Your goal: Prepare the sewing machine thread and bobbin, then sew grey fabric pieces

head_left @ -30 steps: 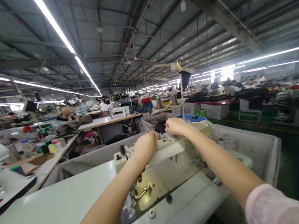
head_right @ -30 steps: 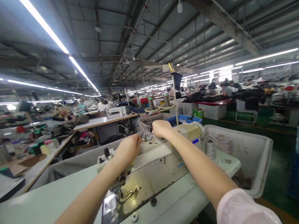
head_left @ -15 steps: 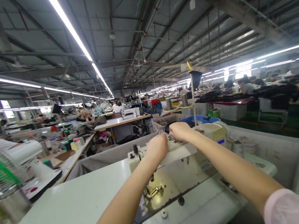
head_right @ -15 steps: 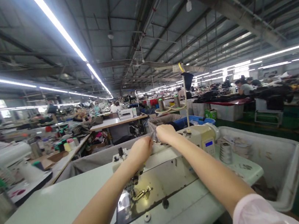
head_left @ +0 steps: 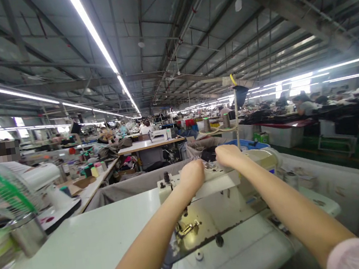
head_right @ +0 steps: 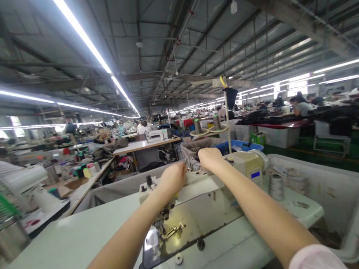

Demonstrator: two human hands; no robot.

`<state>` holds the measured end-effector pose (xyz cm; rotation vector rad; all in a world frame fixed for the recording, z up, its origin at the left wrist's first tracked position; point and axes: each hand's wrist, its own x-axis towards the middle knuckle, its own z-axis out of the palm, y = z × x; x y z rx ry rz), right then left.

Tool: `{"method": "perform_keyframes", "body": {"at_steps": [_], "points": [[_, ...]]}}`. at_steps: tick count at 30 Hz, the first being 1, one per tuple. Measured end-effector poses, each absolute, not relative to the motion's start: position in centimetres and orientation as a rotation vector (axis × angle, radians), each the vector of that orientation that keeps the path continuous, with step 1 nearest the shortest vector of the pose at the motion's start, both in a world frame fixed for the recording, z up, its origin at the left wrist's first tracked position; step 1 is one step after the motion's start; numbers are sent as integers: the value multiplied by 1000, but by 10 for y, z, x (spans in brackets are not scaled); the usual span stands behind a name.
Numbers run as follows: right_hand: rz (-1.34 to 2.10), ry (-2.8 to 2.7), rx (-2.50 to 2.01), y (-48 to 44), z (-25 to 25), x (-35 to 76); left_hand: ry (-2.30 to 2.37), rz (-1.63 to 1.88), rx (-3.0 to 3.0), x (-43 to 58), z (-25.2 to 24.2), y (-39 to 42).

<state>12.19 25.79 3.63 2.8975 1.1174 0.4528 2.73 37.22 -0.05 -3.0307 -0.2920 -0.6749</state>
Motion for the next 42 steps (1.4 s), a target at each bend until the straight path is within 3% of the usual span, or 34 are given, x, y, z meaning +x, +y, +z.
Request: {"method": "perform_keyframes", "body": {"at_steps": [42], "points": [[439, 1218, 2928, 261, 36, 132, -323, -627, -2970, 37, 4, 373]]}}
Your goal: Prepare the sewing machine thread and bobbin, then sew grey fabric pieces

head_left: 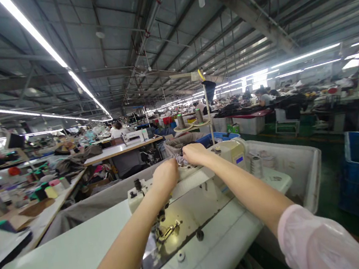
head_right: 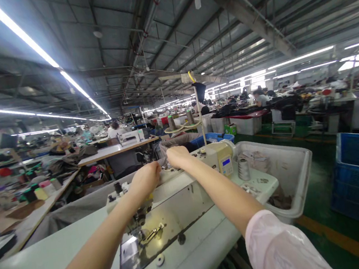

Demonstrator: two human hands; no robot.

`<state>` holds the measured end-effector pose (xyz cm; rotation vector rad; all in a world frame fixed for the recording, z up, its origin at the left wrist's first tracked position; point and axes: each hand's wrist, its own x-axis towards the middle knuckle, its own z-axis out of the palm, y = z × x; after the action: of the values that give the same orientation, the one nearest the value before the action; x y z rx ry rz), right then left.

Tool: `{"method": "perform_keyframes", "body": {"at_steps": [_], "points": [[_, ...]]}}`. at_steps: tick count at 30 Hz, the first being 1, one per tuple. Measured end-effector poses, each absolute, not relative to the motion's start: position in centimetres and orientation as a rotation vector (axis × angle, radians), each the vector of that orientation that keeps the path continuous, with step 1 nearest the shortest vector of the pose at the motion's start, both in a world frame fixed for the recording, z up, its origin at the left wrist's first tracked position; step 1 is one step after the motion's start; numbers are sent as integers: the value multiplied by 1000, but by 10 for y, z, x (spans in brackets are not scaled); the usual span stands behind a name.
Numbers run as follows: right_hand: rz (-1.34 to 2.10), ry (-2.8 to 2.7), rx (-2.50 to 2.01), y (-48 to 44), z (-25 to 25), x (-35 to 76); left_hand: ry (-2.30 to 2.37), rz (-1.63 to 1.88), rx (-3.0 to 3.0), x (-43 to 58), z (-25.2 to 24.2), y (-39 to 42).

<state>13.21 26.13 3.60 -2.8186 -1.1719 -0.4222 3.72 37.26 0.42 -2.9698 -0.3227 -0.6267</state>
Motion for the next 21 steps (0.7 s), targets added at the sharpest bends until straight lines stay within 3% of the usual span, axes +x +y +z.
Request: {"method": "perform_keyframes", "body": {"at_steps": [21], "points": [[-60, -1268, -2667, 265, 39, 171, -217, -637, -2895, 47, 4, 373]]}}
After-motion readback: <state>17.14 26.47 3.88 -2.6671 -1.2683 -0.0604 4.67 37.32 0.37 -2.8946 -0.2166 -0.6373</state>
